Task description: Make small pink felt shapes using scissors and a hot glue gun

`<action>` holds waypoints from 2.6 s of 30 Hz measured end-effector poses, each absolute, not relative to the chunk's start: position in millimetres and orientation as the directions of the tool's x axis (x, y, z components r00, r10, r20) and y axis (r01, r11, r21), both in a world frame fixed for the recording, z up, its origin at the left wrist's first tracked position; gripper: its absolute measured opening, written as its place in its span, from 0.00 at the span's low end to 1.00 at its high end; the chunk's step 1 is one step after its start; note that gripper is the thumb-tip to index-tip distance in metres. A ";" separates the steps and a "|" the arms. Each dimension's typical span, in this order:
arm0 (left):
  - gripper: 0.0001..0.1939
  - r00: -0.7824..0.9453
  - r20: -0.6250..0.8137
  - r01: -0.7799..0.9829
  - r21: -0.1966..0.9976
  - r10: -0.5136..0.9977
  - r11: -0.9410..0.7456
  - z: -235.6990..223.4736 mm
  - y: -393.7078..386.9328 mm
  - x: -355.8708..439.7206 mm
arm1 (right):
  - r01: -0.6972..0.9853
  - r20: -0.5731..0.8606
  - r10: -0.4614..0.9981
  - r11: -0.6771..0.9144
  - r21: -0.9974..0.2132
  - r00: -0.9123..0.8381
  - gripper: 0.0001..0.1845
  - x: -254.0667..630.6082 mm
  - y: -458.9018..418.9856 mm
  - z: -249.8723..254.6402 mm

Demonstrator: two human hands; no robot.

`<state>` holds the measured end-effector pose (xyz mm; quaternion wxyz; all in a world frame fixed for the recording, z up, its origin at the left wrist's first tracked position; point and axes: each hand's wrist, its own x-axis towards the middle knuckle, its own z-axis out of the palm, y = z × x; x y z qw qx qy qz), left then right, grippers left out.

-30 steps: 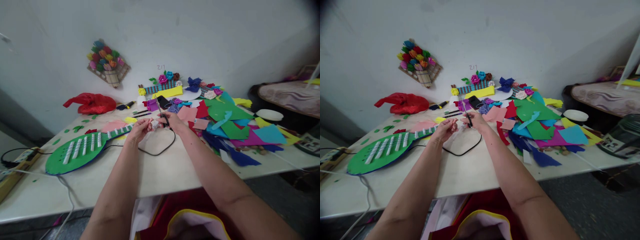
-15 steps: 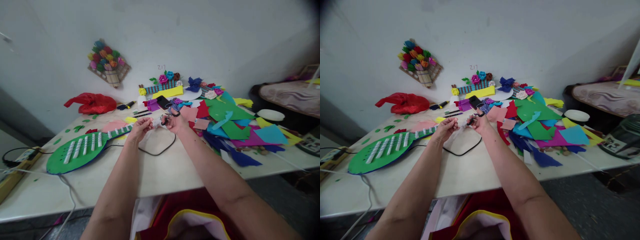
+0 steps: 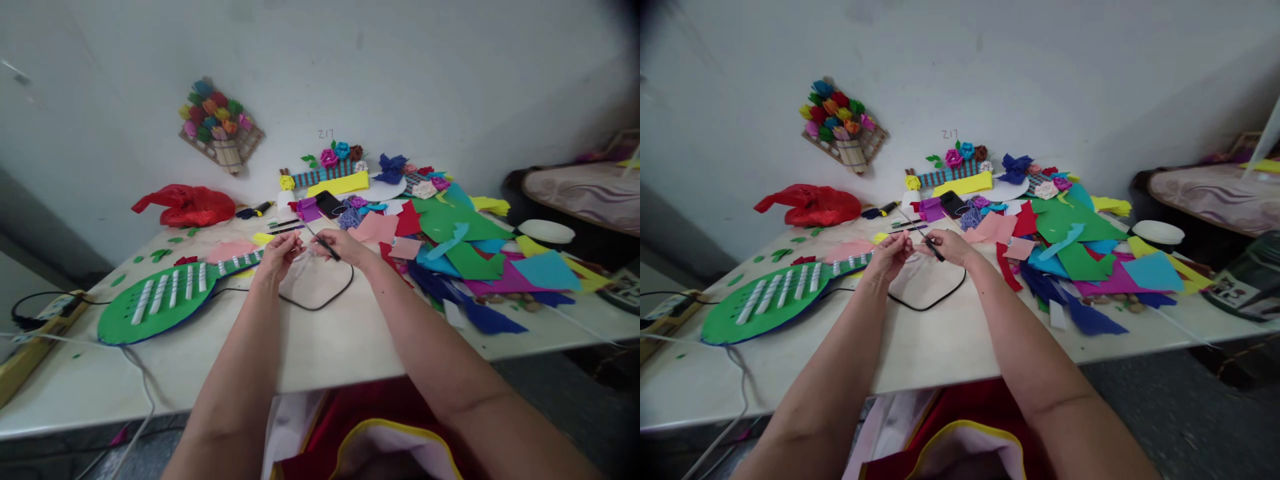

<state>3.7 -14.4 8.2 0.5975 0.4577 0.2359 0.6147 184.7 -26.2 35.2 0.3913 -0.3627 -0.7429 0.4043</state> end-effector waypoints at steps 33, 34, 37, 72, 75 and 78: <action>0.12 0.130 0.308 -0.507 0.838 0.943 -0.204 2.7 -9.8 -0.5 | 0.790 0.434 0.802 0.550 -0.271 -0.410 0.19 186.6 -34.5 39.3; 0.12 0.129 0.307 -0.506 0.838 0.943 -0.204 2.8 -9.9 -0.5 | 0.792 0.439 0.802 0.548 -0.270 -0.406 0.20 186.5 -34.3 39.0; 0.13 0.123 0.303 -0.502 0.840 0.945 -0.204 3.2 -10.4 -0.3 | 0.796 0.457 0.797 0.545 -0.264 -0.395 0.21 186.4 -33.4 37.9; 0.12 0.114 0.260 -0.478 0.860 0.959 -0.176 4.0 -9.6 0.5 | 0.759 0.463 0.819 0.529 -0.381 -0.339 0.14 184.5 -30.0 38.7; 0.11 0.138 0.276 -0.486 0.856 0.951 -0.178 3.4 -10.0 -0.4 | 0.757 0.451 0.866 0.439 -0.483 -0.215 0.16 186.4 -27.0 37.7; 0.12 0.151 0.284 -0.504 0.846 0.947 -0.173 4.2 -11.4 -0.2 | 0.740 0.415 0.893 0.395 -0.545 -0.171 0.17 189.6 -23.2 36.1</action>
